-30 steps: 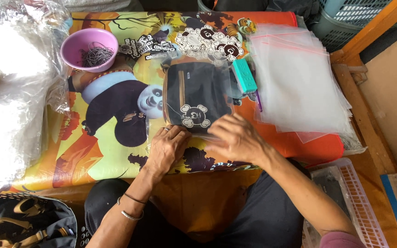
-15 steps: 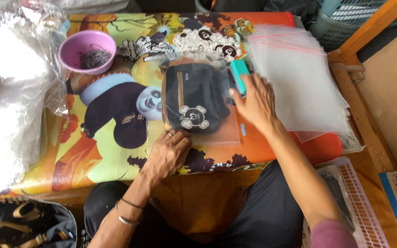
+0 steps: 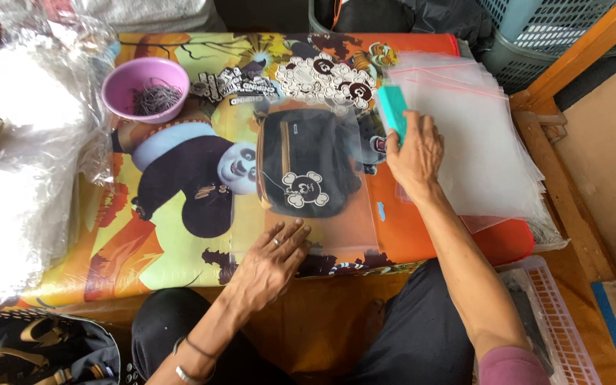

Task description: Packing a small black pouch and other accessories into a clear plastic bag on a decorative mat.

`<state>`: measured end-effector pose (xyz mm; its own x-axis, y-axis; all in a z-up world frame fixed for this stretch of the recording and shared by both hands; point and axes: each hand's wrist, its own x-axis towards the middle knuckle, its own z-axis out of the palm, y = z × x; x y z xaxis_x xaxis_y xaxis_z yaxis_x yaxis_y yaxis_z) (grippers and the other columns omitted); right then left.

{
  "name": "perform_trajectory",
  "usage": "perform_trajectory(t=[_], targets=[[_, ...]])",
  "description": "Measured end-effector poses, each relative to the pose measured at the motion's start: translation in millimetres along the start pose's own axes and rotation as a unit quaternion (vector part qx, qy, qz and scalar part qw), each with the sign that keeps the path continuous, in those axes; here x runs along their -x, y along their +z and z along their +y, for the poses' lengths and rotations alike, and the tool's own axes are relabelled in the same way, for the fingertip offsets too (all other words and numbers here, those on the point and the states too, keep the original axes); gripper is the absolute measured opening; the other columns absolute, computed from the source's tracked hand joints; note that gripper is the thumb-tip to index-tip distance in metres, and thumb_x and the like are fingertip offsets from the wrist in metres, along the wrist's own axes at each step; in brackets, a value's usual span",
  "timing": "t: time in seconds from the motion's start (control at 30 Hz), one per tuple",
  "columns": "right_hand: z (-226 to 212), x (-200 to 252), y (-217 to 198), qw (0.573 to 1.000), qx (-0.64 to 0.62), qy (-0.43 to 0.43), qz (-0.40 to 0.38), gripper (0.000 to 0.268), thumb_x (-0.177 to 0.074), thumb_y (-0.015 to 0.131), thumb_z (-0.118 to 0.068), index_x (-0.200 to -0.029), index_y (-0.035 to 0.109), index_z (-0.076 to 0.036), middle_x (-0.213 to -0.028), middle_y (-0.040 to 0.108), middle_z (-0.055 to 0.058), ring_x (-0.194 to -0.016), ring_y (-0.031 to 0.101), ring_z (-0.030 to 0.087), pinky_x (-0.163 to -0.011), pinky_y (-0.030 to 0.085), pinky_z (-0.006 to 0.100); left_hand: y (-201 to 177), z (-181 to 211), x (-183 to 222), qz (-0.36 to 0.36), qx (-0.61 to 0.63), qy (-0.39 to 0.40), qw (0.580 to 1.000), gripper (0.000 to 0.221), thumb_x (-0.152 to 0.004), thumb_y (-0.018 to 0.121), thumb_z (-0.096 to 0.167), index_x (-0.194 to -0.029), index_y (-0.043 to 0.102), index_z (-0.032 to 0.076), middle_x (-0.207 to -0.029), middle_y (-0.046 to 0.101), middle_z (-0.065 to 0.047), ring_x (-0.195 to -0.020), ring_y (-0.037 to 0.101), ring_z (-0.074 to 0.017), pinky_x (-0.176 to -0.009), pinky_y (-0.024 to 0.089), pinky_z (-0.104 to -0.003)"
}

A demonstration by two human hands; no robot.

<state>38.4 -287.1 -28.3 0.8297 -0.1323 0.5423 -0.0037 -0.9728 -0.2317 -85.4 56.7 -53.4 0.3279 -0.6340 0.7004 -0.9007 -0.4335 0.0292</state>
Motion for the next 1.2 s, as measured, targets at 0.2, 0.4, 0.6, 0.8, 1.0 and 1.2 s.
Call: perform_trajectory(t=[0.2,0.4,0.6,0.8,1.0,1.2], targets=[[-81,52,-32,0.924,-0.212,-0.288,-0.137,0.049,-0.094,0.062,0.001,-0.141,0.051,-0.005,-0.130,0.053,0.025,-0.102,0.063,0.038,-0.079,0.055,0.042,17,12,42,-0.176,-0.025,-0.043,0.983,0.061,-0.097,0.040,0.001,-0.158,0.032,0.003,-0.163,0.035,-0.017,-0.154,0.029,-0.0336,-0.127,0.018,-0.053],[-94,26,11,0.881,-0.149,-0.421,-0.157,0.064,-0.093,0.073,0.003,-0.149,0.046,-0.011,-0.126,0.054,0.027,-0.073,0.069,0.024,-0.052,0.060,0.032,17,8,44,-0.196,0.007,-0.050,0.979,0.067,-0.092,0.043,0.000,-0.158,0.033,0.003,-0.164,0.032,-0.018,-0.154,0.026,-0.0345,-0.126,0.015,-0.055],[-57,-56,66,0.957,-0.003,-0.254,-0.143,0.067,-0.087,0.072,0.002,-0.146,0.049,-0.018,-0.118,0.051,0.020,-0.094,0.059,0.034,-0.077,0.053,0.048,18,10,42,-0.197,0.011,-0.051,0.979,0.067,-0.092,0.042,0.000,-0.158,0.033,0.003,-0.164,0.032,-0.019,-0.154,0.024,-0.0356,-0.127,0.012,-0.056],[-145,-23,30,0.910,-0.152,-0.368,-0.116,0.064,-0.089,0.069,0.010,-0.146,0.053,-0.013,-0.117,0.060,0.021,-0.089,0.064,0.030,-0.071,0.061,0.040,19,11,44,-0.201,0.026,-0.057,0.977,0.072,-0.087,0.045,-0.001,-0.158,0.032,0.002,-0.164,0.031,-0.020,-0.155,0.023,-0.0358,-0.127,0.010,-0.056],[-143,-52,62,0.909,-0.090,-0.383,-0.139,0.085,-0.089,0.056,0.020,-0.153,0.044,-0.035,-0.131,0.059,0.014,-0.081,0.057,0.018,-0.055,0.048,0.027,17,11,45,-0.200,0.039,-0.065,0.977,0.065,-0.093,0.042,0.003,-0.157,0.033,0.001,-0.164,0.031,-0.021,-0.154,0.024,-0.0378,-0.126,0.010,-0.057],[-122,-61,66,0.971,-0.073,-0.210,-0.089,0.052,-0.096,0.061,0.003,-0.144,0.054,-0.013,-0.124,0.053,0.021,-0.087,0.062,0.029,-0.066,0.058,0.038,19,8,46,-0.195,0.045,-0.069,0.977,0.065,-0.094,0.042,0.003,-0.158,0.032,0.002,-0.165,0.030,-0.021,-0.155,0.023,-0.0374,-0.126,0.009,-0.057]])
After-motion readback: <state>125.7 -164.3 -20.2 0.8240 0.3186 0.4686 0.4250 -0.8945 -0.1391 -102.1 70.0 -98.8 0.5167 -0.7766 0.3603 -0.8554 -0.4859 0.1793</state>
